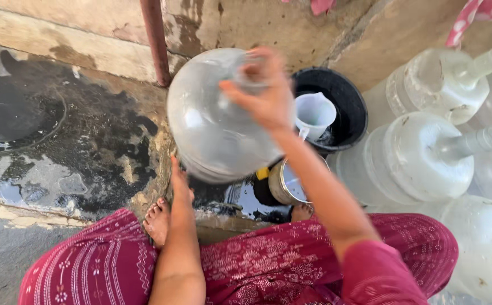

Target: The person scrubs the exterior of a large plastic water jug with a yellow sponge, then rinses it under a tap. They shake the jug to remove excess water and place it upright. The person then uses a white plastic scoop to pour water into the jug from a black bucket, shakes the jug to rinse the interior, and pours the water out. This process is repeated.

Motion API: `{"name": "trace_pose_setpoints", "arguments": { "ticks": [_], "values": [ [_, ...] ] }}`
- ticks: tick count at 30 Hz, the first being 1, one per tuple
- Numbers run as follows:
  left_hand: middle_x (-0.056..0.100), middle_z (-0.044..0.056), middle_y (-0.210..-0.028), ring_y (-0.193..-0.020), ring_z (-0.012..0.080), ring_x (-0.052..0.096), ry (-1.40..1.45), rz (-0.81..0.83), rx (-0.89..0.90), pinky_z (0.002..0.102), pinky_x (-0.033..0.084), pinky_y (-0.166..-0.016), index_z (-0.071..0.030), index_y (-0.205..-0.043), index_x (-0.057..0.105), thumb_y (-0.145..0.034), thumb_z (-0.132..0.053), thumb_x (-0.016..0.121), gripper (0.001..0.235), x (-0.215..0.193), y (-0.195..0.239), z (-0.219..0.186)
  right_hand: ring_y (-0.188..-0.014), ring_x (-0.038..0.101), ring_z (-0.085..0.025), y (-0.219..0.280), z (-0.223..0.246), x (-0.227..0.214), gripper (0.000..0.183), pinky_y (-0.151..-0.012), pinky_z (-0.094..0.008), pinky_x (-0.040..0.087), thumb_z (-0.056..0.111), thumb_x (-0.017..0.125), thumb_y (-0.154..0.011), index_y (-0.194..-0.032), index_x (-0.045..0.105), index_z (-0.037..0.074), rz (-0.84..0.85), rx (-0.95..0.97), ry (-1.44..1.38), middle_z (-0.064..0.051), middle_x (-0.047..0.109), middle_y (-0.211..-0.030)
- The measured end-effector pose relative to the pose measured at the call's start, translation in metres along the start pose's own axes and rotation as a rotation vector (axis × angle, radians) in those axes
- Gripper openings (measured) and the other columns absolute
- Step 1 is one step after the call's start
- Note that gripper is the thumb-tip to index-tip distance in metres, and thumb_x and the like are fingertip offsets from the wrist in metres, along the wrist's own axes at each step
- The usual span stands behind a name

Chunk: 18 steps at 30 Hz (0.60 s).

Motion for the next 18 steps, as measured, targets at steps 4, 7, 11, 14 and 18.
{"name": "trace_pose_setpoints", "arguments": {
  "ticks": [4,7,11,14,18],
  "values": [
    [0.036,0.009,-0.162,-0.145,0.0296,0.04,0.167,0.357,0.256,0.05,0.032,-0.118,-0.015,-0.161,0.026,-0.081,-0.08,0.048,0.105,0.057,0.036,-0.003,-0.095,0.072,-0.018,-0.072,0.002,-0.08,0.067,-0.086,-0.037,0.063,0.007,0.087,-0.081,-0.131,0.043,0.013,-0.067,0.041,-0.574,0.002,0.065,-0.112],
    [0.036,0.01,-0.163,-0.144,0.0308,0.04,0.172,0.43,0.249,0.053,0.033,-0.118,-0.014,-0.161,0.029,-0.085,-0.077,0.049,0.101,0.096,0.053,-0.036,-0.086,0.071,-0.019,-0.14,0.006,-0.082,0.052,-0.081,-0.035,0.062,0.005,0.085,-0.08,-0.119,0.051,0.004,-0.134,0.089,-0.557,-0.006,0.071,-0.092],
    [0.038,0.021,-0.164,-0.145,0.0397,0.046,0.443,0.61,0.622,0.058,0.042,-0.119,-0.007,-0.162,0.031,-0.094,-0.072,0.045,0.094,0.082,0.093,-0.137,-0.088,0.071,-0.017,-0.161,0.049,-0.037,0.038,-0.08,-0.033,0.06,0.004,0.085,-0.085,-0.114,0.06,0.004,-0.02,-0.013,-0.602,-0.007,0.072,-0.097],
    [0.033,0.015,-0.161,-0.141,0.039,0.045,0.621,0.456,0.553,0.062,0.043,-0.111,-0.022,-0.158,0.021,-0.087,-0.074,0.03,0.089,0.044,0.115,-0.149,-0.09,0.067,-0.013,-0.133,0.093,-0.019,0.024,-0.085,-0.029,0.055,0.005,0.081,-0.092,-0.109,0.063,0.003,0.166,-0.139,-0.652,-0.005,0.07,-0.101],
    [0.031,0.014,-0.164,-0.147,0.0382,0.036,0.536,0.484,0.515,0.059,0.036,-0.116,-0.018,-0.162,0.021,-0.092,-0.074,0.036,0.092,0.081,0.129,-0.129,-0.081,0.066,-0.009,-0.134,0.113,-0.036,0.011,-0.08,-0.027,0.056,0.008,0.073,-0.084,-0.092,0.066,0.006,0.136,-0.108,-0.467,0.002,0.069,-0.087]
  ]
}}
Point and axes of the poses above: each hand's wrist, its own y-axis away from the middle knuckle, its own x-axis out of the palm, z = x × y, the point moved 6 cm from there along -y, towards the middle knuckle
